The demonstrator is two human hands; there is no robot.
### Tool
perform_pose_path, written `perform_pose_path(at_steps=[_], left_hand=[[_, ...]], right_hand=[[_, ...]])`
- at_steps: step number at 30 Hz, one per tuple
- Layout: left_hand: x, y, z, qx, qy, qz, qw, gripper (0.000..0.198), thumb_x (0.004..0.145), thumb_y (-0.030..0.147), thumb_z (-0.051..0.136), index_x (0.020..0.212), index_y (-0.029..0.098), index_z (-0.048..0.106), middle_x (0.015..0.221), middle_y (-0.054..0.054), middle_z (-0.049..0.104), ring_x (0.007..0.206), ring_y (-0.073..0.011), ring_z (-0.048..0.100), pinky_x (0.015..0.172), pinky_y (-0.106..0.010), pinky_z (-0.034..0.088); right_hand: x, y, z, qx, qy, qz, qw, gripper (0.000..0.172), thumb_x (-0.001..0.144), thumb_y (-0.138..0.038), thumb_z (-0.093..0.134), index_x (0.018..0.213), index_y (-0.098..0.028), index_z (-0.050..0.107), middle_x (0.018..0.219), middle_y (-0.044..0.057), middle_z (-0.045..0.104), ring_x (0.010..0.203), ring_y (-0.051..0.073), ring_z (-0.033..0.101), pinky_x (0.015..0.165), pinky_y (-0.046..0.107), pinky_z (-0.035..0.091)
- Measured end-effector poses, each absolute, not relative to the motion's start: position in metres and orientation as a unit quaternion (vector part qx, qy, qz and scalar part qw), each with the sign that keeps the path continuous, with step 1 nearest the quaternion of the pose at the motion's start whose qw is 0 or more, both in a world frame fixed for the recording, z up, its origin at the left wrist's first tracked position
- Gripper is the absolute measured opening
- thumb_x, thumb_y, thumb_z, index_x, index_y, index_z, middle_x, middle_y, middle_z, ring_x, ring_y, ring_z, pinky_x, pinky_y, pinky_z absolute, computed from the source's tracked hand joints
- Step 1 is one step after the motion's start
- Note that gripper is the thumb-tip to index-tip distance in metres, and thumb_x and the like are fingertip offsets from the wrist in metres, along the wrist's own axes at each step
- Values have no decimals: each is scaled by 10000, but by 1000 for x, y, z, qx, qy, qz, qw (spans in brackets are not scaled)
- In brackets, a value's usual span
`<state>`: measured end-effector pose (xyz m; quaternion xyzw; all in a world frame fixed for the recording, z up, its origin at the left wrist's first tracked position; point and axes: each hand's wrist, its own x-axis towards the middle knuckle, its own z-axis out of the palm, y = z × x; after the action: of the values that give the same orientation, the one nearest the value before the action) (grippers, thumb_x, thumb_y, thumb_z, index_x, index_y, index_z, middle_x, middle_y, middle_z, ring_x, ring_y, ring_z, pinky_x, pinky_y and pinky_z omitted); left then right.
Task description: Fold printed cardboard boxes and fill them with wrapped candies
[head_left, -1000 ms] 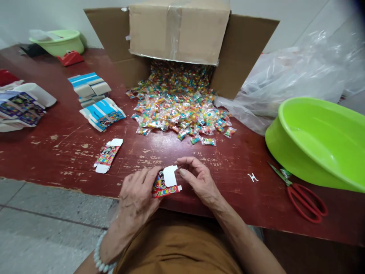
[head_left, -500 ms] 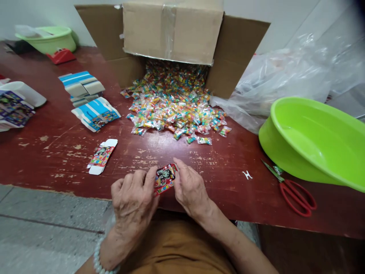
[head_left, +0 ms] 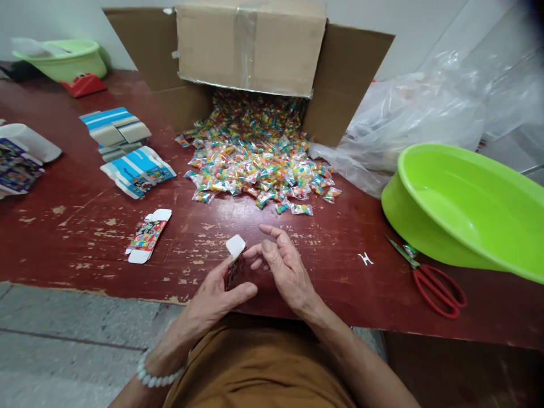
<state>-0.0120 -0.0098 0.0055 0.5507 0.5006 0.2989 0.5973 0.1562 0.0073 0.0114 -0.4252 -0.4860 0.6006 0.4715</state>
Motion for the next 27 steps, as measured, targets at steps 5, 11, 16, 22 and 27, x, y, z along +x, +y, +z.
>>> perform_pose_path(at_steps=[5,11,16,22,27], left_hand=[[-11,-13,19,419,386,327,754,640,668,661,788,1057,159,710,784,-43,710,760,-208,634,796,-336,496],[-11,-10,18,424,393,297,760,489,702,619,788,818,150,713,756,-31,692,792,-194,628,825,-309,480],[-9,-12,16,369,396,318,778,506,697,563,823,1007,178,713,808,-22,708,746,-164,629,779,-298,507],[-14,-11,18,391,376,323,776,535,688,562,830,1046,175,742,850,-53,753,825,-210,686,813,-304,516],[-22,-14,8,403,411,307,757,612,657,494,874,1160,185,710,1065,-106,764,1020,-291,686,893,-363,534]], right_hand=[[156,5,23,-399,-667,399,486,153,937,-200,501,1028,-222,622,970,54,687,833,162,647,770,311,547],[159,7,24,-376,-774,292,417,235,829,-135,614,1052,-210,616,1028,80,633,962,209,620,855,360,544],[156,5,14,-362,-760,291,454,205,891,-142,602,1079,-217,639,990,69,648,922,188,633,806,323,554],[156,0,4,-428,-681,311,507,308,856,-224,690,1156,-242,621,1070,73,623,888,181,619,754,317,556],[159,-1,4,-448,-616,443,473,477,809,-288,748,1244,-257,556,1014,33,614,751,134,563,710,297,542]])
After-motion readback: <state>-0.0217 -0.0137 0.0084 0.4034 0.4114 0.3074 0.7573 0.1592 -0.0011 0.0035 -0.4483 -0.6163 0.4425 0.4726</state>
